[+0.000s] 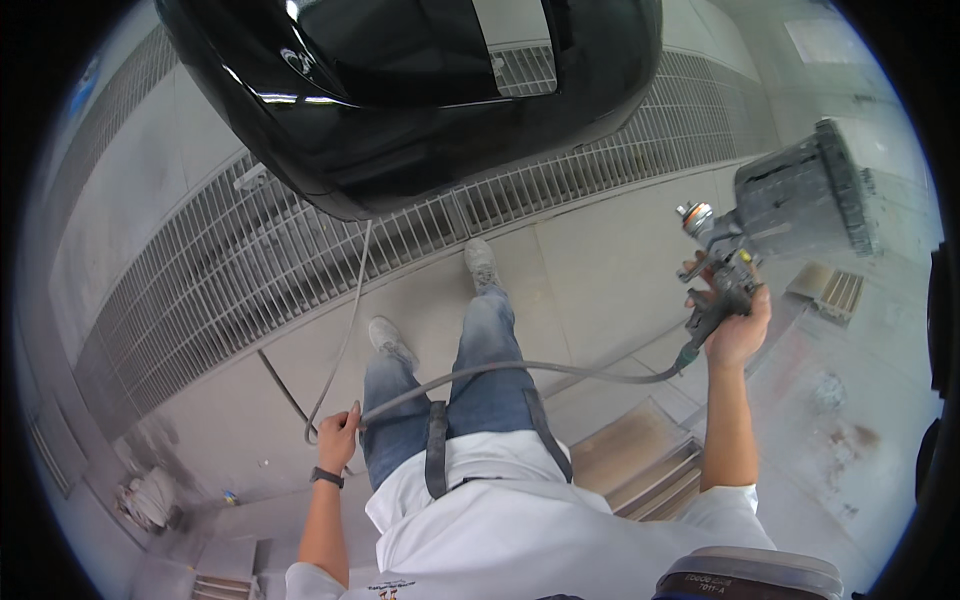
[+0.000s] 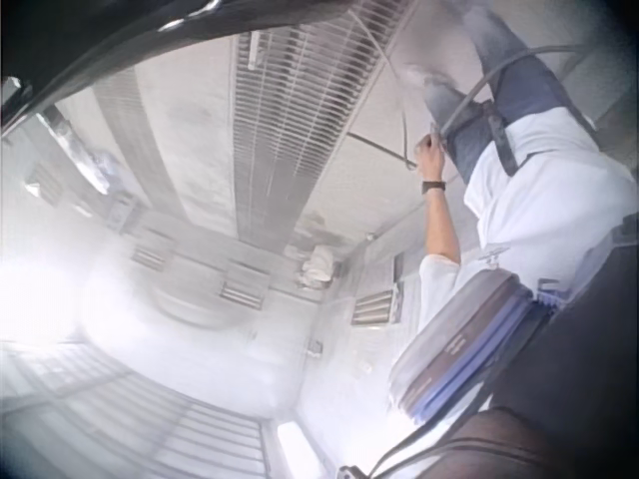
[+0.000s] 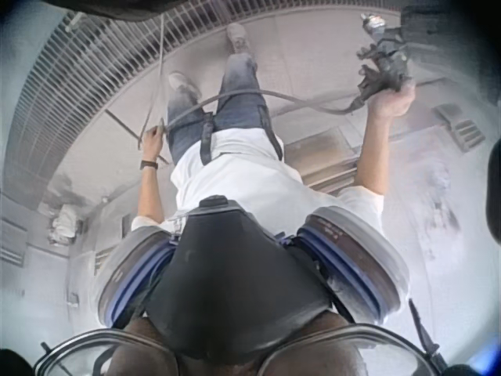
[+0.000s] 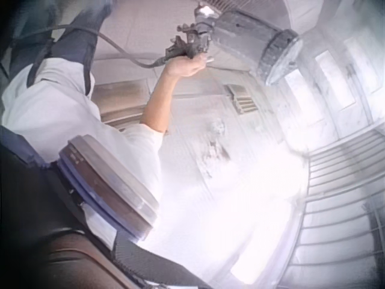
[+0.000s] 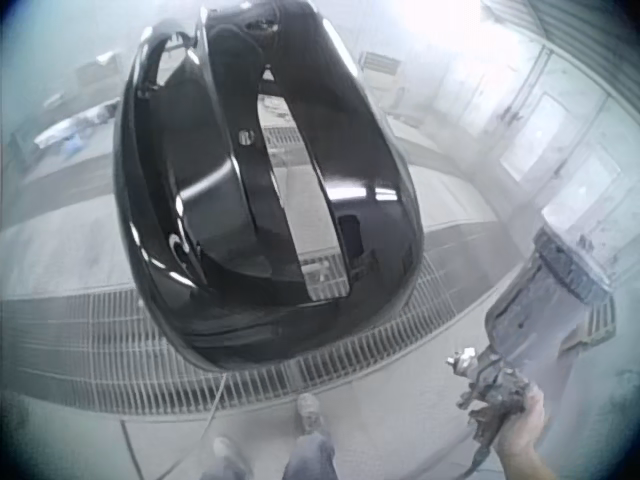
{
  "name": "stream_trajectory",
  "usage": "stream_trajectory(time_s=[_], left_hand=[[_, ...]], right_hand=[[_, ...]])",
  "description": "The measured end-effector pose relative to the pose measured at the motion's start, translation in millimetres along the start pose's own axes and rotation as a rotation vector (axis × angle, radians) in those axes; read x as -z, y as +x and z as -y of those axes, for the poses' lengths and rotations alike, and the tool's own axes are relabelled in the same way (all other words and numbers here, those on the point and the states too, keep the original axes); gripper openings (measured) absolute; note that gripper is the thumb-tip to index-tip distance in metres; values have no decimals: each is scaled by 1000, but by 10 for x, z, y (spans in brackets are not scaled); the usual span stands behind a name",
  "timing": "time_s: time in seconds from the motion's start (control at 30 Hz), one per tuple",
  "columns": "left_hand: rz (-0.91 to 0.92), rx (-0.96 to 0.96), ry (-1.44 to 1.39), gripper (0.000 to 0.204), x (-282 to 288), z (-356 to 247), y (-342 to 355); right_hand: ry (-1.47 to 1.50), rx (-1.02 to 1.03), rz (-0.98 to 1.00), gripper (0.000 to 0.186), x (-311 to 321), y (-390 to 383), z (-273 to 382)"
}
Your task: The person puts on a respirator mask and then uses a spray gun to apply black paint to a car bumper mounted on a stand. They systematically cover the surface with even strokes.
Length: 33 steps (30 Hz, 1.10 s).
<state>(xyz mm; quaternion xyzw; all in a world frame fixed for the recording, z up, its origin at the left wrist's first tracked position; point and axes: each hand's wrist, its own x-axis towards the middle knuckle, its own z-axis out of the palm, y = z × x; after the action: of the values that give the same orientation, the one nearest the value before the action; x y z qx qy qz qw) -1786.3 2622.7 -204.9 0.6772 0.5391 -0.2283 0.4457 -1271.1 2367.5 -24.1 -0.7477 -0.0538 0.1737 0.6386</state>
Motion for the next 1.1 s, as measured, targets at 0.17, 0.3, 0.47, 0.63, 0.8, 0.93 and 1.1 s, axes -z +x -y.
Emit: stream_trajectory(time_s=[0.17, 0.3, 0.47, 0.63, 0.8, 0.93, 1.1], left_hand=[[29, -66, 67, 57, 196, 589, 90], [65, -29, 108, 58, 212, 721, 66], [97, -99, 105, 61, 357, 697, 60], [30, -153, 54, 63, 632, 607, 47], [-63, -135, 26, 69, 538, 436, -57], [-146, -33, 20, 71, 397, 181, -132], [-100, -28, -29, 70, 199, -351, -291]], right_hand=[[-20, 40, -57, 71, -17, -777, -597], [-10, -12, -22, 81, 100, -1059, -710], [-79, 20, -125, 64, -257, -1132, -114], [69, 24, -102, 51, -914, -658, 926], [-83, 64, 148, 52, -1485, 2, 1559], [-91, 95, 351, 53, -1808, 414, 1857], [-142, 25, 368, 57, -1388, 1027, 1825]])
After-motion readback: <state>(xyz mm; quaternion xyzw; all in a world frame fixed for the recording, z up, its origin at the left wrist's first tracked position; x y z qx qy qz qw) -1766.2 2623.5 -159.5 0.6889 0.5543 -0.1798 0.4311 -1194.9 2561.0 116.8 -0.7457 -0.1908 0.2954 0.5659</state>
